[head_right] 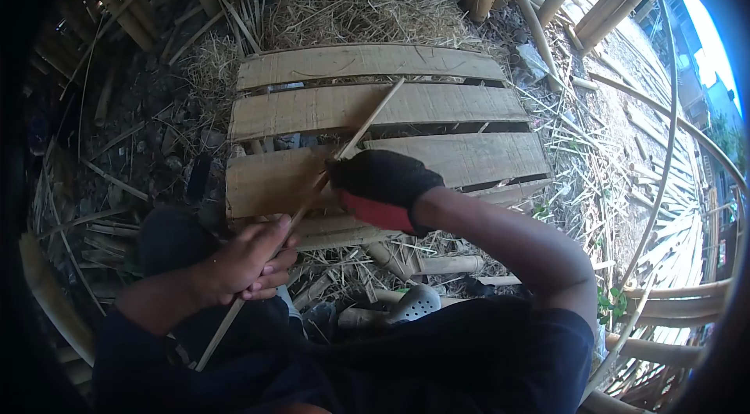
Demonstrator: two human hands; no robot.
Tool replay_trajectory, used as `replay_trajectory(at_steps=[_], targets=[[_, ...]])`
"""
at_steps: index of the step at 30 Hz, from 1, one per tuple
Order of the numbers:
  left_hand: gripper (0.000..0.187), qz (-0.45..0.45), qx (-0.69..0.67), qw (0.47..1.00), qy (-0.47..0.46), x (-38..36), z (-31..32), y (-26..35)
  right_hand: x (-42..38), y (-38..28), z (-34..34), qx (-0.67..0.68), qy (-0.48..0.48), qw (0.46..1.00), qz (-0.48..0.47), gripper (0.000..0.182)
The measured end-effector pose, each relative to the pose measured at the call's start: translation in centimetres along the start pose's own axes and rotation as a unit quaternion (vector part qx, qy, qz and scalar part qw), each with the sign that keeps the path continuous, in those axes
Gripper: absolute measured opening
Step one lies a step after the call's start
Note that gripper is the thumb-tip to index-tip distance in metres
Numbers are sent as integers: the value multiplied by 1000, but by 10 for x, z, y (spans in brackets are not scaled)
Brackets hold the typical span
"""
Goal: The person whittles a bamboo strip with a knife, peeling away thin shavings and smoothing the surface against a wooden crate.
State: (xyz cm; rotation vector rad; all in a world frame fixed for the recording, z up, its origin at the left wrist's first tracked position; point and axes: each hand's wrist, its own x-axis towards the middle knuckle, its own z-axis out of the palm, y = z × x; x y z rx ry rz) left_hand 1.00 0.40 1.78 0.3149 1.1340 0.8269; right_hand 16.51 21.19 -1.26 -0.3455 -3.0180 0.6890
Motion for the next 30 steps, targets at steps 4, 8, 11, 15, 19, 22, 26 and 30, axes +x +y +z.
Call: replay_trajectory(at_steps=[4,8,11,15,19,22,26,30], targets=[[41,6,3,1000,-10,0,-3,0,15,3,-33,137,-109,957,231,36],[41,0,10,1000,12,2,2,2,5,5,-15,-23,-54,996,61,30],[40,4,31,999,10,0,-2,-6,-5,-20,-7,24,-29,999,32,27],[40,18,47,999,10,-2,0,-2,4,0,-27,34,104,992,63,22],[40,8,28,1000,-6,1,-1,-5,1,13,-4,-113,190,975,-38,23],[40,-1,14,1000,4,2,-3,-4,5,9,5,-52,159,986,-3,26],[40,3,15,1000,10,3,-6,-3,6,21,20,29,238,970,-32,28],[40,-6,30,999,-9,4,-5,-7,11,7,12,-3,308,945,-111,18]])
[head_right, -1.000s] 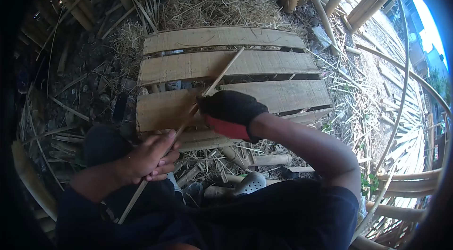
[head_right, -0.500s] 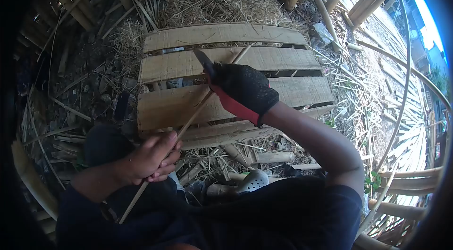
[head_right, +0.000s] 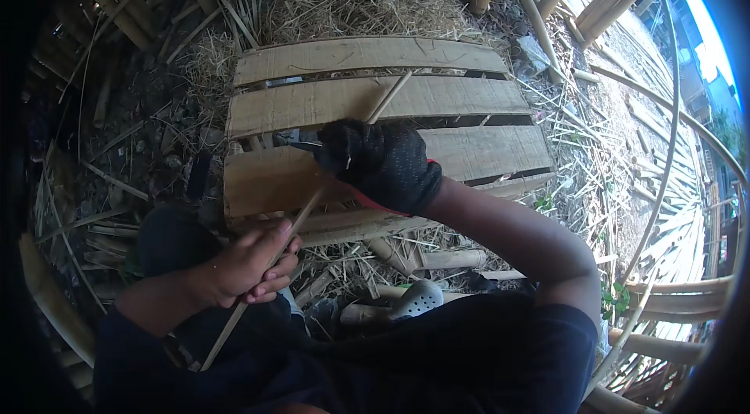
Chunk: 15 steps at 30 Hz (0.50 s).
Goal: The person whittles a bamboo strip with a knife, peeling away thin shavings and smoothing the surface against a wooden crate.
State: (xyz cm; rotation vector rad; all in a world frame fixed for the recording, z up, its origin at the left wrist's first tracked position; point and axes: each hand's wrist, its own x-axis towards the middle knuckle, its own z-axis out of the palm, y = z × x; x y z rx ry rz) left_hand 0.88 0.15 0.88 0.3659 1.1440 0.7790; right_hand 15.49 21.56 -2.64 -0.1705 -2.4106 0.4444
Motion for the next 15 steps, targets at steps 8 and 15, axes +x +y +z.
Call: replay_trajectory(at_steps=[8,15], targets=[[47,5,-54,996,-74,4,2,-6,22,2,-25,-190,-38,971,-138,23],[55,26,-76,989,-124,7,0,-17,43,46,-55,-416,50,900,-120,33]])
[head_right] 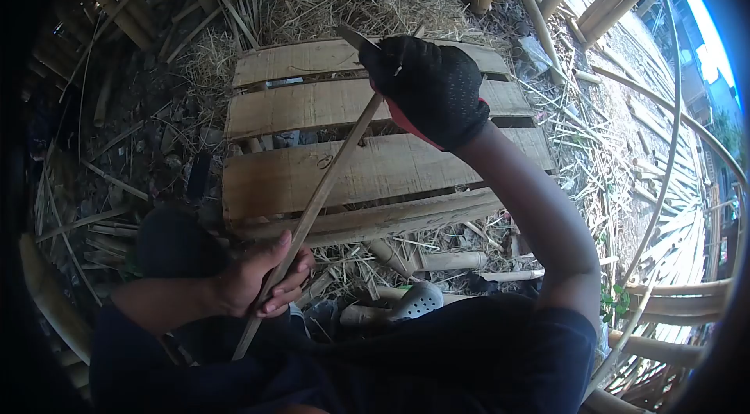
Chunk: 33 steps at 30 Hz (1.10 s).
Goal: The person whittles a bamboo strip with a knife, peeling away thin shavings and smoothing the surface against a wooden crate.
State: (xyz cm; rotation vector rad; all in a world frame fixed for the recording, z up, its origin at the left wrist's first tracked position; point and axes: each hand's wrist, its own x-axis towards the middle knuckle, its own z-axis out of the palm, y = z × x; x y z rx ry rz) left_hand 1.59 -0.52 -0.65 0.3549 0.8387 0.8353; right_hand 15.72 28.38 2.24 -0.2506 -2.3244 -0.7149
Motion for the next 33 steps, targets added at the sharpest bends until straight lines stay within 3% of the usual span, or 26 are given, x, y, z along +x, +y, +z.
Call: replay_trajectory(at_steps=[2,5,7,10,15,17,19,21,23,25,29,30,33], targets=[[56,-2,18,1000,15,2,-4,1,0,-11,-9,252,-78,962,65,24],[56,3,25,999,22,3,-2,4,-2,-32,-30,322,-220,921,-7,19],[57,-13,32,999,41,6,0,4,-13,-44,-20,279,-123,950,-69,15],[58,-22,33,998,39,6,2,3,-16,-43,-14,274,-95,955,-55,21],[59,-4,40,999,-7,3,0,-8,-3,-2,-2,170,-10,985,11,16],[56,43,26,999,-9,4,-8,-16,-7,15,9,192,-4,980,49,13],[51,60,45,996,38,2,-1,-9,-7,27,16,104,-24,994,35,16],[46,64,39,996,54,3,0,-5,-14,35,21,179,-74,973,124,25],[41,55,9,998,40,3,-5,-4,-21,44,22,164,-92,966,176,28],[43,59,64,994,71,2,0,1,-23,46,17,60,-82,977,189,24],[43,70,125,985,101,-1,4,13,-19,42,0,234,-293,869,323,24],[43,52,116,986,109,0,4,14,-22,38,2,258,-280,864,329,25],[42,-3,94,988,121,1,2,18,-24,32,4,404,-319,746,423,26]])
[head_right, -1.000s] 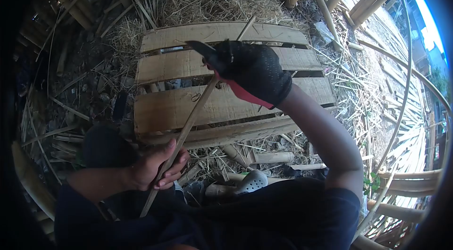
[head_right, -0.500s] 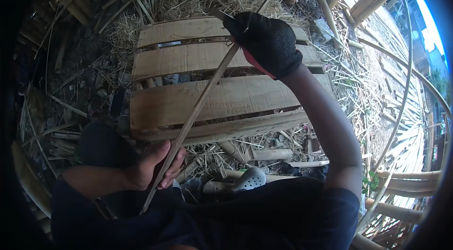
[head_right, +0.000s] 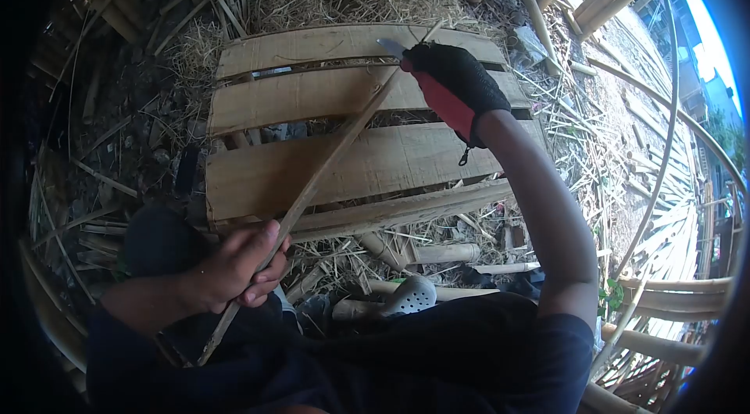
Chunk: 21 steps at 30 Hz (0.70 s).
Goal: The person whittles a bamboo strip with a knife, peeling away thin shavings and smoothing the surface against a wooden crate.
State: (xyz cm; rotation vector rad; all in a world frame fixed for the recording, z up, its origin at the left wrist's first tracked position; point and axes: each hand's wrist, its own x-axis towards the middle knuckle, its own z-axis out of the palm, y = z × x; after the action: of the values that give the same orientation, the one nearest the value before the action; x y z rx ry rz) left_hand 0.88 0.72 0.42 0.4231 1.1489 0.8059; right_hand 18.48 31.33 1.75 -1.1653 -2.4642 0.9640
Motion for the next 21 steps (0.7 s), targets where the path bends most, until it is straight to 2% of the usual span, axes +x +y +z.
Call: replay_trajectory(at_steps=[1,4,5,8,11,14,17,21], targets=[[42,-17,-2,1000,-6,1,-1,2,4,-3,-3,8,-50,997,49,26],[41,-36,24,999,4,2,1,3,23,16,11,-84,-38,996,15,28],[41,-38,37,999,12,2,2,2,26,22,8,-185,-48,981,-16,30],[40,-32,17,999,17,1,3,1,38,33,9,-200,-48,978,-24,31],[40,-19,22,999,20,1,1,1,33,17,12,-239,-22,971,-12,29],[41,-29,35,998,32,-3,2,5,33,34,23,-257,58,960,-93,27],[41,-33,29,998,38,-3,-3,4,25,27,15,-341,89,930,-104,25],[41,-38,26,998,43,-5,-8,8,17,37,12,-261,26,957,-125,21]])
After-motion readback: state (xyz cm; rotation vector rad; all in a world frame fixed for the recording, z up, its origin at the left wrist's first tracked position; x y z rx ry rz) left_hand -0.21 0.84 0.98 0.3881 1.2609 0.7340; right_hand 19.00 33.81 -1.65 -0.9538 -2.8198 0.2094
